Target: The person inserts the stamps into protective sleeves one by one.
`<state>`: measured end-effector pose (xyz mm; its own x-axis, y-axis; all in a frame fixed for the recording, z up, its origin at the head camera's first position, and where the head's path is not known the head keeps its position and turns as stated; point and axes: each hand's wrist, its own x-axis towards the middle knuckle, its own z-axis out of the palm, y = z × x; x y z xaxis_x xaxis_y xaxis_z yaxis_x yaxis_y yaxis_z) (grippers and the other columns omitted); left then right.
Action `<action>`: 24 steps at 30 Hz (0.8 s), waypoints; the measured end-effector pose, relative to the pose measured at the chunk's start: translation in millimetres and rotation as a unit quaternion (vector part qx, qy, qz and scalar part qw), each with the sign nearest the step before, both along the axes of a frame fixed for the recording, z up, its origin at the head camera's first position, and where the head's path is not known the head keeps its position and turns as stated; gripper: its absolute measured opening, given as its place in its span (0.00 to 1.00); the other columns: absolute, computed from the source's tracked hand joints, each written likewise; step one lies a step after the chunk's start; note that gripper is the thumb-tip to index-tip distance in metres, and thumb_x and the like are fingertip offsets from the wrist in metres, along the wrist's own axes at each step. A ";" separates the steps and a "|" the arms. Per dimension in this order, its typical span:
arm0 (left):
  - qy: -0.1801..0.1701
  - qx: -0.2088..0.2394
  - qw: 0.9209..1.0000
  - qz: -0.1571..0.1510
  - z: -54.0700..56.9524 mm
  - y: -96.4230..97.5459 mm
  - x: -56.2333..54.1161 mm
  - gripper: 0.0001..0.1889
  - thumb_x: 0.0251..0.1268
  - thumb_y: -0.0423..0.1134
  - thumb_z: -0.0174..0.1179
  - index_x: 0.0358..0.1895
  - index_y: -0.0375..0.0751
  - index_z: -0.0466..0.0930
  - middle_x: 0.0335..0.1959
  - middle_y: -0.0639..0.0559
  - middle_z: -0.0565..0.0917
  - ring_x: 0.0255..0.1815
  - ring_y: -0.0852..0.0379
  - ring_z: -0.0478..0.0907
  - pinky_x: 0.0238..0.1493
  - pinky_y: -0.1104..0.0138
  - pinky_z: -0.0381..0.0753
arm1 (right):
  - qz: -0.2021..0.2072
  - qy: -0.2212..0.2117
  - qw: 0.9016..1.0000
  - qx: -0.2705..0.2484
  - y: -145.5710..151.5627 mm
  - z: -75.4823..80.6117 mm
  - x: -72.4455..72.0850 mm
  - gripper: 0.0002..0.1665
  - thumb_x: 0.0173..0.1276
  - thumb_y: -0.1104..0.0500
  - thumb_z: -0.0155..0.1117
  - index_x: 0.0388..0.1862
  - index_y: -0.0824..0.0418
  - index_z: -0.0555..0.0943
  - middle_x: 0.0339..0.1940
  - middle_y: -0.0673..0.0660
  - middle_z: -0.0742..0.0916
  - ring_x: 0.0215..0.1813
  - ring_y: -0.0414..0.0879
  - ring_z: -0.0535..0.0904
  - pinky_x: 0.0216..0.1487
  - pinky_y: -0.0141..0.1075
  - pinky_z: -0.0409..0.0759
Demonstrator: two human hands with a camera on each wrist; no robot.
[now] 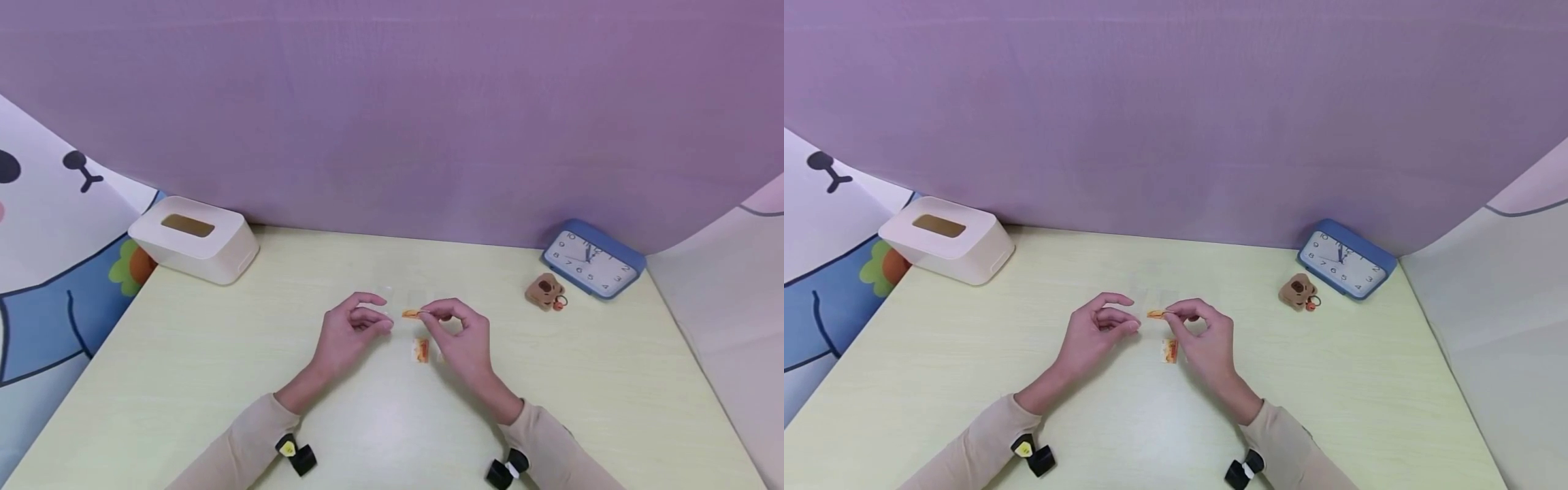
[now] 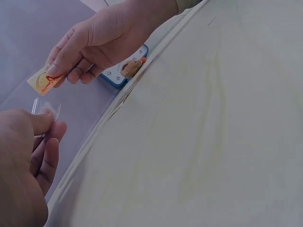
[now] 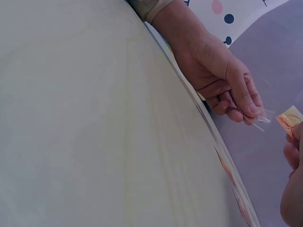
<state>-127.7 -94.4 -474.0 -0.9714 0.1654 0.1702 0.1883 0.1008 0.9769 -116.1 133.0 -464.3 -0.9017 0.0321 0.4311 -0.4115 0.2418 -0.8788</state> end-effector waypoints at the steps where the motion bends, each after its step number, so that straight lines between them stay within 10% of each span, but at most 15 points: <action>1: -0.002 0.001 1.000 -0.001 -0.2 -0.1 0.1 0.18 0.69 0.28 0.77 0.58 0.29 0.84 0.39 0.44 0.95 0.35 0.53 0.93 0.41 0.69 0.90 | 0.000 0.003 1.000 0.004 0.1 -0.1 -0.1 0.07 0.68 0.71 0.81 0.41 0.62 0.93 0.37 0.55 0.94 0.42 0.40 0.84 0.50 0.33 0.80; 24: -0.040 0.040 0.998 -0.036 -0.3 0.9 1.9 0.20 0.71 0.28 0.75 0.61 0.28 0.81 0.39 0.40 0.94 0.36 0.40 0.93 0.42 0.64 0.92 | 0.014 0.032 0.999 0.017 0.9 -2.0 -1.2 0.05 0.69 0.70 0.80 0.41 0.63 0.93 0.36 0.58 0.94 0.40 0.40 0.84 0.47 0.39 0.82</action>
<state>-125.8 -93.5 -474.3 -0.9684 0.2251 0.1077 0.1130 0.0110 0.9935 -117.2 133.9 -466.3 -0.8730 -0.0086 0.4877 -0.4731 0.2583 -0.8423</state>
